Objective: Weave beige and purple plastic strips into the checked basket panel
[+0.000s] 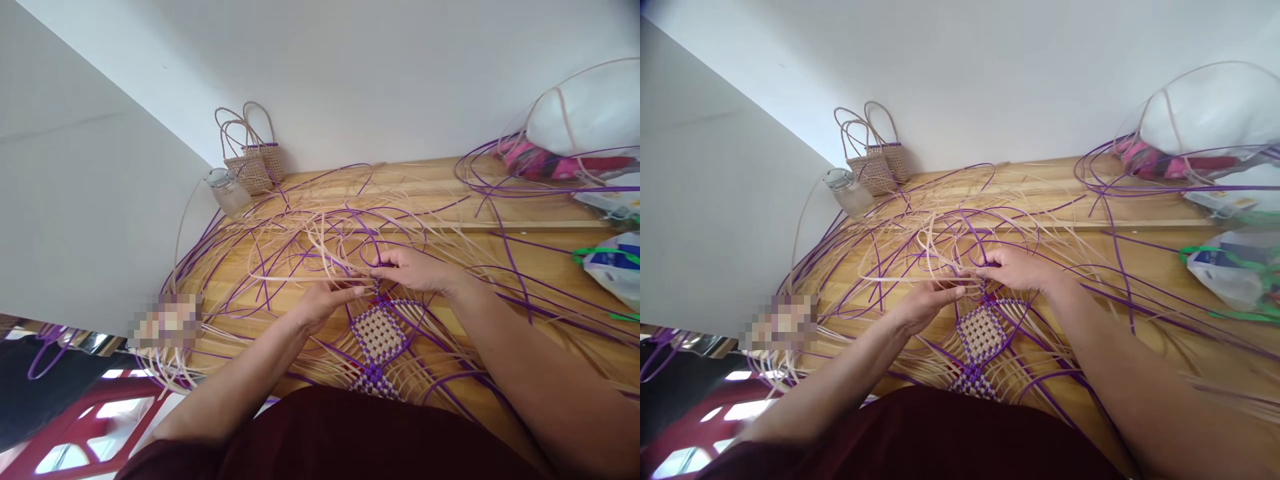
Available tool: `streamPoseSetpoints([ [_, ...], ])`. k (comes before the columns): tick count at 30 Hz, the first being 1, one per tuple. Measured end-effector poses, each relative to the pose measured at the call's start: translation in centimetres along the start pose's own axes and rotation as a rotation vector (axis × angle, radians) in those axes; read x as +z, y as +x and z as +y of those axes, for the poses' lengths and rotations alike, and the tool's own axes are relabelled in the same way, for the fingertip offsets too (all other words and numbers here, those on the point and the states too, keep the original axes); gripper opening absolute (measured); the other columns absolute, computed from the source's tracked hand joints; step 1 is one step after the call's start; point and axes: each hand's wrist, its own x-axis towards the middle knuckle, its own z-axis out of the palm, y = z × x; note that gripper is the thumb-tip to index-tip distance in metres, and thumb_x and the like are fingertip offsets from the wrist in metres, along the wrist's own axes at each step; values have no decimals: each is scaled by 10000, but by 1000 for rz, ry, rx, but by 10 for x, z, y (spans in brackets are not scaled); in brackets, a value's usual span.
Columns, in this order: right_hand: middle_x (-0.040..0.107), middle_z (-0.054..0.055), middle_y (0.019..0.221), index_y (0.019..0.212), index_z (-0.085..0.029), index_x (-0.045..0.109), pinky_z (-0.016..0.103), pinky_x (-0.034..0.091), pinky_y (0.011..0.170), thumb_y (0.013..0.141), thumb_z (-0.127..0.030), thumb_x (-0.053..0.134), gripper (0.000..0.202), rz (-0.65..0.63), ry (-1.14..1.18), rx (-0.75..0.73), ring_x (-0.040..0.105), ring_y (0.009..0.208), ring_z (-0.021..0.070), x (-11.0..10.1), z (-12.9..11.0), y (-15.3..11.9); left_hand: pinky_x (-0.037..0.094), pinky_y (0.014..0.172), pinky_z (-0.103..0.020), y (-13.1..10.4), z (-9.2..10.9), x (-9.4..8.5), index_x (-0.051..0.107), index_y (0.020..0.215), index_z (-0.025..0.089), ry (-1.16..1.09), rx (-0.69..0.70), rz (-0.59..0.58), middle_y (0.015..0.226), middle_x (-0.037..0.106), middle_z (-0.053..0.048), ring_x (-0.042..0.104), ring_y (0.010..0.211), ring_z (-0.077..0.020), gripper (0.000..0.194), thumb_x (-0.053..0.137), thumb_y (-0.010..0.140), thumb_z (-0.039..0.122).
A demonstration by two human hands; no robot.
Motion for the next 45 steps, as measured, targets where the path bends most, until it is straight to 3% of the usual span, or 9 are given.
streamPoseSetpoints([
  [5,700,57,965,1008,-169,691,311,439,767,912,-552,468,454,-60,-39,-10,599,839,192,9,7,6,470,710,-243,43,8,15,691,897,114,-241,-45,95,815,698,-47,648,715,-126,307,856,659,219],
  [10,712,67,943,980,-165,699,322,455,753,901,-528,481,430,-79,19,16,612,817,201,8,13,8,509,647,-252,76,32,16,639,880,126,-319,-58,209,702,661,-23,641,632,-125,32,655,852,125],
  [14,692,74,1102,1107,-176,668,345,447,881,924,-534,438,463,-73,239,-38,615,986,215,-1,16,7,544,661,-278,77,42,7,637,919,120,-291,-56,173,793,692,-54,674,680,-147,62,582,912,148],
  [22,577,28,777,838,-149,625,303,386,700,896,-542,396,458,-9,30,10,489,709,151,-7,19,7,531,598,-222,75,29,-3,623,1000,123,-321,-105,254,771,690,-51,662,617,-116,163,486,928,71],
  [31,346,-29,566,592,-176,434,278,217,574,869,-482,452,412,164,-149,106,307,543,94,2,0,8,532,669,-218,76,25,-12,647,1130,171,-321,-1,66,937,727,-51,691,761,-123,331,675,810,92],
  [35,410,-30,599,660,-176,508,269,224,576,864,-548,487,425,33,-150,35,347,563,96,5,-2,7,503,599,-201,74,32,-12,665,1074,160,-334,-20,47,775,674,-7,653,669,-102,313,721,768,123],
  [40,452,-23,644,745,-168,565,251,263,576,849,-608,459,464,-52,-56,72,370,589,102,9,20,12,486,543,-191,75,72,-29,655,951,126,-326,72,141,576,482,60,542,503,-64,181,701,779,156],
  [43,385,-36,615,700,-174,496,243,264,558,826,-670,435,515,-56,-36,86,332,569,94,11,32,15,484,521,-191,77,117,-66,617,885,129,-187,166,233,593,473,76,411,400,-20,203,660,726,11],
  [45,362,-42,605,685,-181,466,240,268,554,816,-691,426,528,-54,-32,90,321,562,93,11,36,15,424,444,-157,74,156,-95,583,846,129,-103,198,377,618,495,68,359,364,-2,261,595,686,-76],
])
